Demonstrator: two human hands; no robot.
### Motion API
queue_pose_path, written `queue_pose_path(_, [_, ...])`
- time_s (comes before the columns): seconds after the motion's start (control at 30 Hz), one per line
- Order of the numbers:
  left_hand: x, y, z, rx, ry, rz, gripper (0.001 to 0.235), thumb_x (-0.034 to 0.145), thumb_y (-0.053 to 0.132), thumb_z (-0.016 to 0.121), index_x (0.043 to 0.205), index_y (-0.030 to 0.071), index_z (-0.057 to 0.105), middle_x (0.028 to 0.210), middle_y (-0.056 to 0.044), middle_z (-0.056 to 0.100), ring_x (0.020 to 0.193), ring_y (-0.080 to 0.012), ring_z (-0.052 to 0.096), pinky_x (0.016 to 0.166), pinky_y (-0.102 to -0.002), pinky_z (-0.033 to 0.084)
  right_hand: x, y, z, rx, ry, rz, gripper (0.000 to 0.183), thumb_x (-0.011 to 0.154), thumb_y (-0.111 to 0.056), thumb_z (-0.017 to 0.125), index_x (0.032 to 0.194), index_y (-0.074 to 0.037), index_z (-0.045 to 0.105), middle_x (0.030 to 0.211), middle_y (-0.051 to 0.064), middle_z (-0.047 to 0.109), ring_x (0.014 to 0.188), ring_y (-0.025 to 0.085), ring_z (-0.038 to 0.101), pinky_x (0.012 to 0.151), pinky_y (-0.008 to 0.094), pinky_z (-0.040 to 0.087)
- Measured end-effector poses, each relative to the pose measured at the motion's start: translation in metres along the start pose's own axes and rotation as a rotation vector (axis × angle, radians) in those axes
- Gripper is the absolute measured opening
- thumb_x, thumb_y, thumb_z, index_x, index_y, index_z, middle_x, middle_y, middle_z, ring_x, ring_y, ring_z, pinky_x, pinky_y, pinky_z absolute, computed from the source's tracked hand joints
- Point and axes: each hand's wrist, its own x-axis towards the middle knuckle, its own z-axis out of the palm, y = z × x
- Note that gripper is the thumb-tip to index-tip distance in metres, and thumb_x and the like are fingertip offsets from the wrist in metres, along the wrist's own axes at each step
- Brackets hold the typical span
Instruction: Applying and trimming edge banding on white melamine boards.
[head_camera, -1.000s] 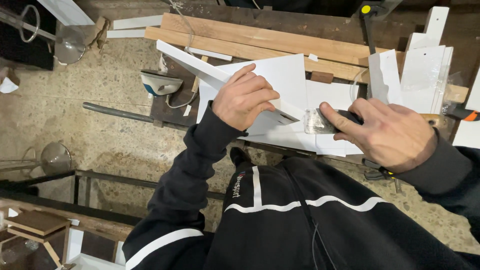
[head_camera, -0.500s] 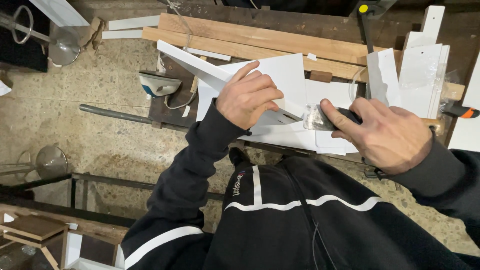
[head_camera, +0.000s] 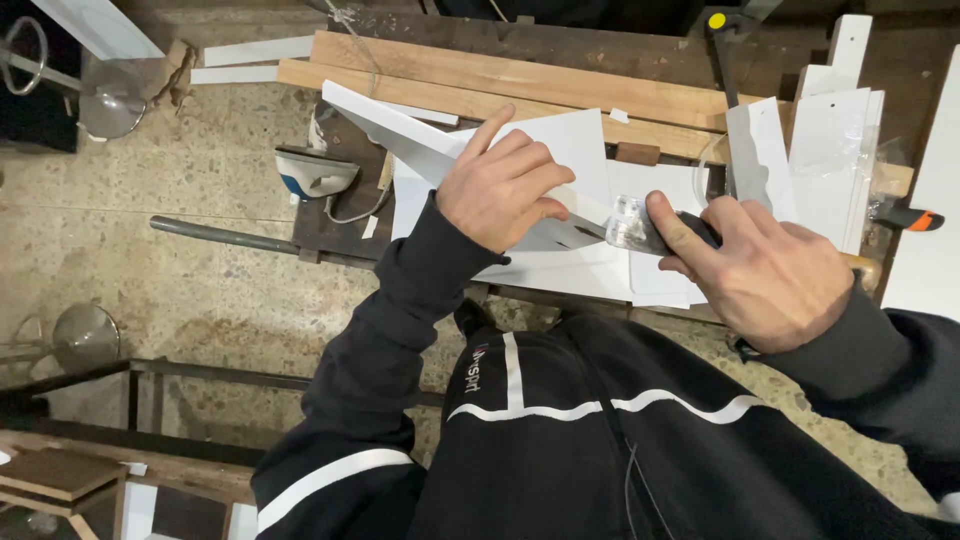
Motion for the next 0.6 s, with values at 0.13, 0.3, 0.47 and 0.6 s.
queue_pose_path(0.13, [-0.003,-0.013,-0.001,0.018,-0.029,-0.037,0.028,0.087,0.038,0.082,0.098,0.013,0.073,0.090,0.000,0.064,0.095,-0.0237,0.063,0.119,-0.055,0.033,-0.001,0.000,-0.001,0.038,0.036,0.006,0.067,0.093,-0.053,0.055,0.153,-0.025,0.051,0.087,0.004,0.058,0.067,0.014,0.061,0.046,0.029,0.053])
queue_pose_path(0.3, [0.001,-0.021,0.003,-0.042,-0.116,-0.064,0.029,0.089,0.043,0.079,0.092,0.014,0.074,0.086,0.001,0.067,0.092,-0.0229,0.065,0.120,-0.057,0.030,-0.001,-0.002,-0.002,0.063,-0.003,0.025,0.065,0.093,-0.051,0.056,0.152,-0.024,0.051,0.086,0.004,0.058,0.068,0.014,0.062,0.048,0.030,0.054])
queue_pose_path(0.47, [0.004,-0.027,0.004,-0.089,-0.140,-0.048,0.031,0.085,0.045,0.080,0.091,0.014,0.074,0.085,0.001,0.067,0.094,-0.0245,0.066,0.118,-0.056,0.031,0.003,-0.010,-0.005,0.044,0.003,0.052,0.067,0.093,-0.051,0.058,0.153,-0.023,0.051,0.086,0.004,0.058,0.065,0.013,0.061,0.043,0.029,0.051])
queue_pose_path(0.6, [0.003,-0.027,0.005,-0.105,-0.140,-0.065,0.031,0.086,0.045,0.080,0.091,0.015,0.074,0.085,0.001,0.067,0.094,-0.0237,0.066,0.119,-0.056,0.032,0.005,-0.015,-0.008,0.063,0.038,0.074,0.066,0.094,-0.050,0.059,0.153,-0.022,0.053,0.087,0.004,0.059,0.065,0.013,0.060,0.042,0.028,0.049])
